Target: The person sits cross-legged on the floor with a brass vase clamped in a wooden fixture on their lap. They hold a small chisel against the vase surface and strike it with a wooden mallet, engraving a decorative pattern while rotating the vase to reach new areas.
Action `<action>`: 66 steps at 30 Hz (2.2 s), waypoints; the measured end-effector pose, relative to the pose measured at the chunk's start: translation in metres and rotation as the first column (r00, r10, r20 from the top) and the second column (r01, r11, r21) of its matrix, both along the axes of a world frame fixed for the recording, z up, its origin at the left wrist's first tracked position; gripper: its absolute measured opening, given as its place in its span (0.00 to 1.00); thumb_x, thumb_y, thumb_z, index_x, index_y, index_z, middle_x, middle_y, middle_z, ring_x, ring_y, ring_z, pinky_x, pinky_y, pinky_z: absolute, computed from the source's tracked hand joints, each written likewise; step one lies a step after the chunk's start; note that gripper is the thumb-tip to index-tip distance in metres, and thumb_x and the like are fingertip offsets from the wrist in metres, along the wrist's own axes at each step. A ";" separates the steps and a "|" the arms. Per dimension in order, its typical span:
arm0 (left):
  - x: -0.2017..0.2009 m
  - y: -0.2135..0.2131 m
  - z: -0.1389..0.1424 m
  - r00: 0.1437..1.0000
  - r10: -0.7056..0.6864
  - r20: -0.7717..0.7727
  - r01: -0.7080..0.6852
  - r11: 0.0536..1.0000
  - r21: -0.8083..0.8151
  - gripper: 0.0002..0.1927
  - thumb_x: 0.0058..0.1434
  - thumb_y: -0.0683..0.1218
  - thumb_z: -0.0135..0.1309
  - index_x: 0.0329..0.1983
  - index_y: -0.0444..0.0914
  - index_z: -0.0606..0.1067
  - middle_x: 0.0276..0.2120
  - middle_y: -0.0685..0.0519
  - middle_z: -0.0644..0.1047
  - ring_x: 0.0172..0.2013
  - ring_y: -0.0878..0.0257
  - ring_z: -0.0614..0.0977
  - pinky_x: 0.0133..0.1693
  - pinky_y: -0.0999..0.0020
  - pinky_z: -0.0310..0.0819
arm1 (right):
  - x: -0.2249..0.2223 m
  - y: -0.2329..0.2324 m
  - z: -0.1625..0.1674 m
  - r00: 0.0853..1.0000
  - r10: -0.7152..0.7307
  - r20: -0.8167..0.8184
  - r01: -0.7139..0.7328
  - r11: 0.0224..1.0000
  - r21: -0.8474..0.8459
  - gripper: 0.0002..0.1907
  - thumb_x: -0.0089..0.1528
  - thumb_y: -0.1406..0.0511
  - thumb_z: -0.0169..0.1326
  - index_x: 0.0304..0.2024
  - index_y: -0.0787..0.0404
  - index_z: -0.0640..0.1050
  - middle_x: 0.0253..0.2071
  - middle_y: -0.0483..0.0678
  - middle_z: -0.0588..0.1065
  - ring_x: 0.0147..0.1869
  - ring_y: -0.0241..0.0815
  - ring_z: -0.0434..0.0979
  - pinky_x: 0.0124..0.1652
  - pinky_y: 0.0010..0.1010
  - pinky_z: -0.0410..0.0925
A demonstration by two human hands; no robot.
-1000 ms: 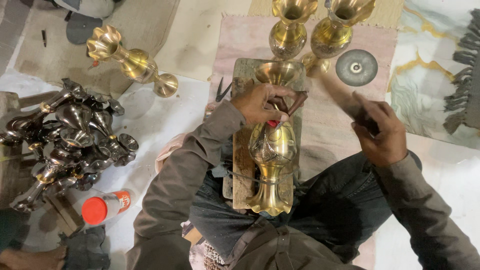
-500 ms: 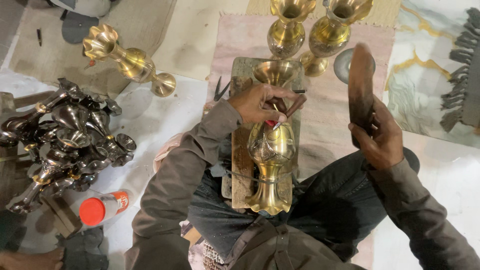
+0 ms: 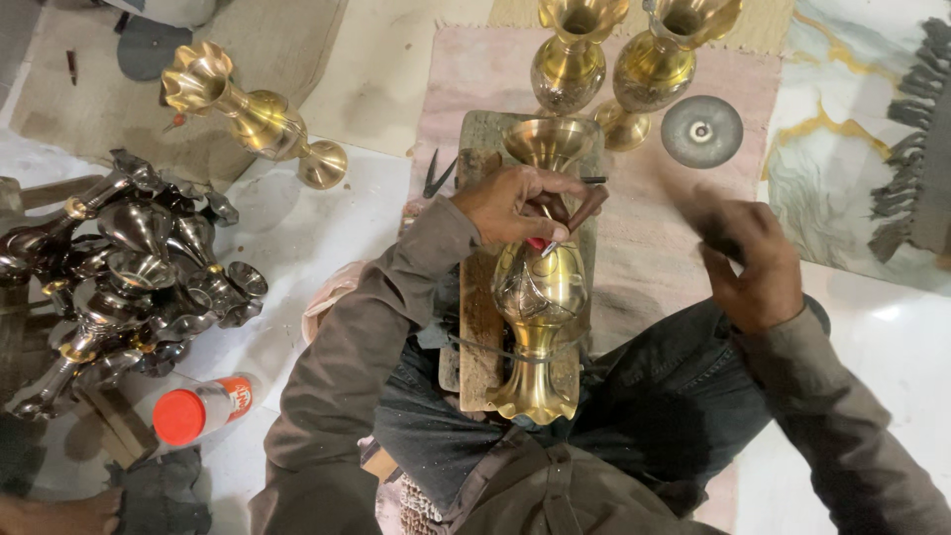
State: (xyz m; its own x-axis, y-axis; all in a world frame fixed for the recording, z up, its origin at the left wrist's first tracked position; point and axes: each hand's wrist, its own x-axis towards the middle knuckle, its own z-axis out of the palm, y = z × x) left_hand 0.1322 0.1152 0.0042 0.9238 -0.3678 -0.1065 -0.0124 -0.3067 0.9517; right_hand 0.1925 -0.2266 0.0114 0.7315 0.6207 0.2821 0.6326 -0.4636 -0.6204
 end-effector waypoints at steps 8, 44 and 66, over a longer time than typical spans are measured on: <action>-0.004 -0.001 0.009 1.000 -0.024 0.018 0.024 1.000 0.009 0.32 0.58 0.47 0.68 0.66 0.40 0.73 0.47 0.49 0.85 0.47 0.61 0.86 0.54 0.62 0.82 | -0.001 0.006 0.008 0.999 -0.036 -0.009 0.037 0.998 0.048 0.35 0.59 0.78 0.57 0.70 0.55 0.71 0.55 0.58 0.73 0.57 0.54 0.79 0.53 0.37 0.75; -0.018 -0.002 0.002 0.996 0.078 0.037 -0.076 0.995 -0.060 0.33 0.61 0.45 0.65 0.68 0.36 0.70 0.49 0.47 0.84 0.49 0.61 0.86 0.55 0.63 0.81 | 0.002 0.005 0.009 0.997 -0.069 -0.022 0.071 0.991 0.114 0.34 0.62 0.75 0.64 0.70 0.63 0.70 0.46 0.55 0.69 0.46 0.47 0.71 0.45 0.34 0.68; -0.018 -0.003 -0.005 0.991 0.124 -0.046 -0.127 0.990 -0.066 0.34 0.59 0.44 0.66 0.68 0.35 0.69 0.47 0.45 0.84 0.46 0.60 0.86 0.51 0.63 0.84 | 0.008 0.011 0.021 0.998 -0.052 0.026 0.052 0.999 0.002 0.35 0.61 0.74 0.63 0.71 0.59 0.70 0.49 0.58 0.72 0.49 0.53 0.75 0.48 0.39 0.70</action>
State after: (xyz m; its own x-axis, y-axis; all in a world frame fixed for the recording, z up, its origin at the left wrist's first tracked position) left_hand 0.1141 0.1118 -0.0011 0.9585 -0.2569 -0.1240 0.0619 -0.2371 0.9695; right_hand 0.2000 -0.2155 0.0322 0.7551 0.5816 0.3025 0.6237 -0.4952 -0.6048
